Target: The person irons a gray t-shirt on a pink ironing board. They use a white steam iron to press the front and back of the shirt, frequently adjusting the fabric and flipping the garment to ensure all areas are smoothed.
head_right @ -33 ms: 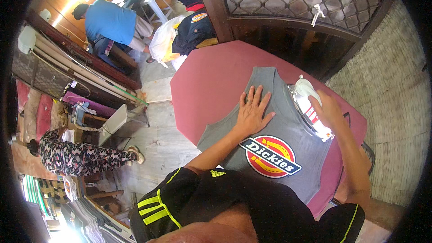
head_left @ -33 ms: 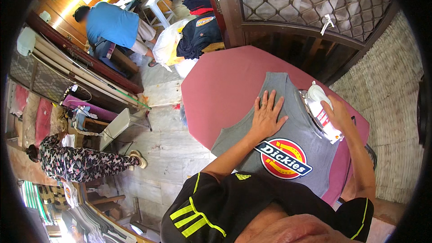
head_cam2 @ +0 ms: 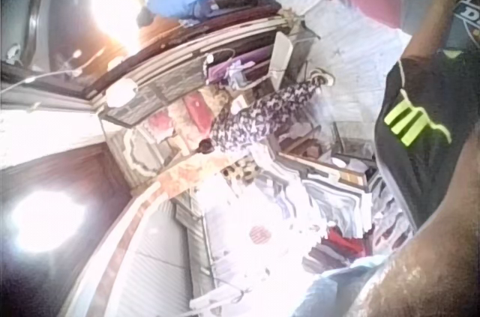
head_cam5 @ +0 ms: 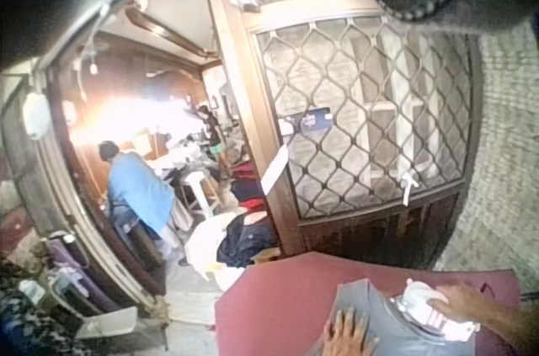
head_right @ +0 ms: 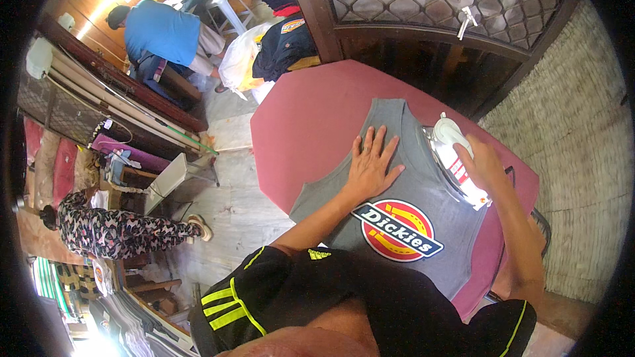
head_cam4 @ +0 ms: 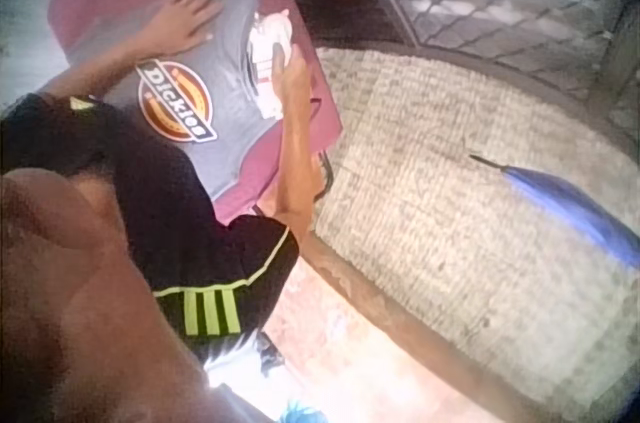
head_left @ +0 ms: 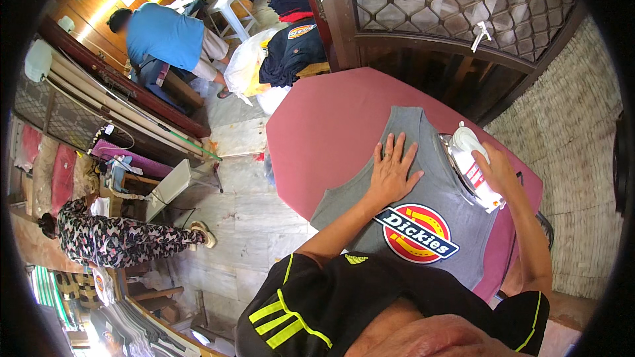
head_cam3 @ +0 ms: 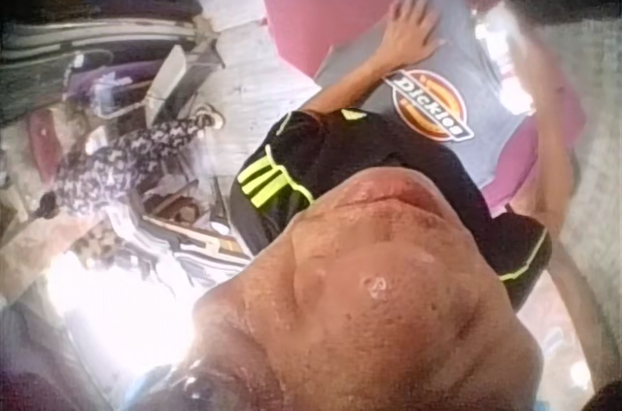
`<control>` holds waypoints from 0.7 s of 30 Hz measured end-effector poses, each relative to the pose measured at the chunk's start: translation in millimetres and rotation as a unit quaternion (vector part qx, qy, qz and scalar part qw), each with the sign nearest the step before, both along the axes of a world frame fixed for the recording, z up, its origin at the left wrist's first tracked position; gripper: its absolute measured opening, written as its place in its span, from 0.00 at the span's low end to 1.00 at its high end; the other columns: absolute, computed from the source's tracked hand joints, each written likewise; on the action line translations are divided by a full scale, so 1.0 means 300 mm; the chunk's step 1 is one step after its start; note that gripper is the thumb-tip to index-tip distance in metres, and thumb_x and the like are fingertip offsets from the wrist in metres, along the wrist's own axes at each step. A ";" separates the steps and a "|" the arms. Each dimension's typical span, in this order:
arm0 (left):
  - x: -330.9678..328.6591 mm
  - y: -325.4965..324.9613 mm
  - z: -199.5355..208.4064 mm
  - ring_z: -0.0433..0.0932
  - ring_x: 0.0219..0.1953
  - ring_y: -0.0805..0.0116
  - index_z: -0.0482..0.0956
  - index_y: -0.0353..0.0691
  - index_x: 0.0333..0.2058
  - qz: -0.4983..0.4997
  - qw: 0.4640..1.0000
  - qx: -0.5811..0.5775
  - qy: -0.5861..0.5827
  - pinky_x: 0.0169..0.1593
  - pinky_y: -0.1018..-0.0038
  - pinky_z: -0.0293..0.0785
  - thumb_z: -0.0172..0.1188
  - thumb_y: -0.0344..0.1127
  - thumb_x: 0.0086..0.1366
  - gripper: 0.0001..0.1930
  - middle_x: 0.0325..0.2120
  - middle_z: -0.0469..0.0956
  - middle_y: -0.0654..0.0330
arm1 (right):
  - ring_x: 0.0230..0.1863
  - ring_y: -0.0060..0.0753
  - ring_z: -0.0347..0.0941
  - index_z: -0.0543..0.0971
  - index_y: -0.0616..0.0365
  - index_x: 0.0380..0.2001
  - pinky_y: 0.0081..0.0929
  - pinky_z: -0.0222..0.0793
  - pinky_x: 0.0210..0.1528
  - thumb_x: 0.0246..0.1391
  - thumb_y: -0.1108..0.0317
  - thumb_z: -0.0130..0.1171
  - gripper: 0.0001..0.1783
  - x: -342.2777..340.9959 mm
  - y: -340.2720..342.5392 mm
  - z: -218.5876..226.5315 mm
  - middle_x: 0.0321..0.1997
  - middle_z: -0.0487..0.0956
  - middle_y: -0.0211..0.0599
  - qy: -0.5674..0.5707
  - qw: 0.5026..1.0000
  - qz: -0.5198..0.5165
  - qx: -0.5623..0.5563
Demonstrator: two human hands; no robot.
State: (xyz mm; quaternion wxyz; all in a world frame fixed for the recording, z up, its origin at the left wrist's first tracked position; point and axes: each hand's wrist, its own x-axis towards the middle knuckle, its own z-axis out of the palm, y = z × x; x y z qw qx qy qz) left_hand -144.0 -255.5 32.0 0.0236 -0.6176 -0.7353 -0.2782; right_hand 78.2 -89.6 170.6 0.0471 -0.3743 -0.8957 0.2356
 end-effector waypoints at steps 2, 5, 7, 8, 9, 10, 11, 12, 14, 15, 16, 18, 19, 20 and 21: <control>-0.017 0.012 0.014 0.49 0.73 0.38 0.66 0.45 0.67 0.002 1.000 -0.013 0.010 0.71 0.40 0.42 0.55 0.60 0.66 0.36 0.71 0.55 0.42 | 0.45 0.67 0.76 0.77 0.65 0.44 0.50 0.70 0.45 0.66 0.53 0.54 0.21 0.012 0.034 -0.042 0.40 0.80 0.64 0.045 0.999 0.014 0.020; -0.015 0.020 0.018 0.50 0.73 0.37 0.68 0.45 0.66 -0.009 0.999 -0.034 0.038 0.69 0.37 0.44 0.55 0.59 0.66 0.35 0.70 0.56 0.42 | 0.47 0.63 0.77 0.77 0.65 0.47 0.48 0.70 0.50 0.67 0.52 0.53 0.23 0.030 0.075 -0.116 0.44 0.80 0.62 0.080 0.996 0.021 0.024; -0.009 0.030 0.008 0.52 0.72 0.37 0.68 0.44 0.65 -0.012 0.999 -0.008 0.053 0.69 0.37 0.45 0.55 0.59 0.66 0.35 0.70 0.56 0.42 | 0.48 0.60 0.77 0.77 0.65 0.50 0.46 0.71 0.53 0.67 0.51 0.53 0.25 0.005 0.101 -0.116 0.47 0.81 0.59 0.082 0.995 0.035 0.032; -0.014 0.016 -0.003 0.52 0.72 0.37 0.68 0.45 0.65 -0.011 0.998 -0.007 0.054 0.69 0.37 0.45 0.54 0.59 0.67 0.35 0.70 0.56 0.42 | 0.47 0.60 0.77 0.77 0.65 0.50 0.47 0.71 0.52 0.68 0.49 0.51 0.26 -0.022 0.088 -0.094 0.47 0.81 0.59 0.068 0.995 0.040 0.054; -0.023 0.011 -0.001 0.52 0.72 0.37 0.68 0.45 0.65 -0.008 0.998 0.004 0.057 0.69 0.36 0.45 0.54 0.60 0.67 0.35 0.70 0.56 0.42 | 0.48 0.60 0.77 0.77 0.65 0.52 0.47 0.71 0.52 0.68 0.47 0.50 0.29 -0.039 0.070 -0.049 0.49 0.81 0.59 0.041 0.997 0.054 0.030; -0.026 0.008 0.002 0.53 0.72 0.37 0.68 0.45 0.66 -0.005 0.998 0.006 0.062 0.69 0.37 0.46 0.53 0.60 0.67 0.35 0.70 0.57 0.42 | 0.45 0.63 0.75 0.76 0.69 0.48 0.47 0.70 0.49 0.68 0.50 0.50 0.27 -0.042 0.061 -0.050 0.44 0.79 0.62 0.057 0.995 0.054 0.060; -0.030 0.011 0.001 0.53 0.72 0.36 0.68 0.46 0.66 -0.003 0.997 0.010 0.071 0.68 0.37 0.46 0.52 0.61 0.68 0.35 0.70 0.57 0.42 | 0.45 0.62 0.75 0.75 0.69 0.49 0.46 0.70 0.49 0.69 0.48 0.50 0.29 -0.014 0.074 -0.088 0.45 0.79 0.63 0.064 0.990 0.050 0.113; -0.034 0.033 -0.013 0.53 0.72 0.36 0.68 0.46 0.66 -0.013 0.997 0.006 0.072 0.68 0.37 0.46 0.52 0.61 0.68 0.35 0.70 0.57 0.42 | 0.45 0.60 0.76 0.74 0.70 0.50 0.45 0.71 0.50 0.70 0.47 0.48 0.30 0.007 0.059 -0.056 0.46 0.79 0.62 0.022 0.998 0.021 0.057; -0.025 0.040 -0.049 0.53 0.72 0.36 0.67 0.46 0.66 -0.018 0.997 -0.005 0.079 0.68 0.37 0.46 0.51 0.62 0.68 0.35 0.70 0.58 0.42 | 0.47 0.57 0.77 0.74 0.69 0.52 0.44 0.71 0.50 0.70 0.47 0.48 0.30 0.090 -0.010 -0.053 0.47 0.79 0.61 0.002 1.000 -0.007 0.010; -0.030 0.041 -0.047 0.52 0.72 0.36 0.67 0.46 0.67 -0.022 0.997 -0.010 0.071 0.69 0.36 0.45 0.51 0.62 0.68 0.35 0.70 0.57 0.42 | 0.47 0.56 0.77 0.74 0.68 0.53 0.43 0.72 0.50 0.70 0.47 0.48 0.30 0.117 -0.032 -0.040 0.47 0.79 0.60 -0.004 1.000 -0.013 0.015; -0.029 0.044 -0.055 0.51 0.73 0.36 0.67 0.46 0.67 -0.023 0.997 -0.012 0.068 0.69 0.36 0.44 0.51 0.62 0.68 0.35 0.70 0.57 0.42 | 0.48 0.55 0.77 0.74 0.67 0.53 0.42 0.72 0.51 0.70 0.47 0.48 0.30 0.164 -0.049 -0.048 0.48 0.80 0.60 -0.006 1.000 -0.017 0.024; -0.017 0.051 -0.065 0.49 0.73 0.36 0.68 0.45 0.67 -0.023 0.997 -0.015 0.068 0.69 0.36 0.43 0.52 0.62 0.68 0.35 0.71 0.56 0.42 | 0.46 0.53 0.79 0.75 0.65 0.53 0.43 0.73 0.49 0.70 0.46 0.48 0.29 0.247 -0.082 -0.056 0.45 0.81 0.57 -0.005 0.999 -0.028 0.022; -0.020 0.046 -0.063 0.49 0.73 0.35 0.68 0.45 0.67 -0.021 0.997 -0.021 0.072 0.69 0.36 0.43 0.52 0.62 0.68 0.36 0.71 0.56 0.41 | 0.43 0.52 0.80 0.76 0.63 0.52 0.43 0.74 0.47 0.70 0.45 0.48 0.29 0.274 -0.102 -0.051 0.42 0.82 0.55 -0.001 0.999 -0.034 0.007; -0.025 0.037 -0.060 0.49 0.73 0.35 0.68 0.44 0.67 -0.016 0.997 -0.026 0.075 0.69 0.36 0.42 0.52 0.62 0.68 0.36 0.71 0.56 0.41 | 0.41 0.50 0.81 0.77 0.62 0.51 0.44 0.74 0.45 0.70 0.44 0.48 0.29 0.298 -0.125 -0.044 0.39 0.83 0.53 0.003 0.999 -0.036 -0.007; -0.025 0.021 -0.061 0.50 0.73 0.35 0.67 0.44 0.67 -0.019 0.997 -0.022 0.078 0.69 0.35 0.43 0.52 0.62 0.68 0.36 0.70 0.56 0.41 | 0.38 0.50 0.81 0.77 0.61 0.50 0.44 0.74 0.44 0.70 0.45 0.48 0.27 0.303 -0.153 -0.029 0.38 0.83 0.52 -0.014 0.998 -0.060 -0.011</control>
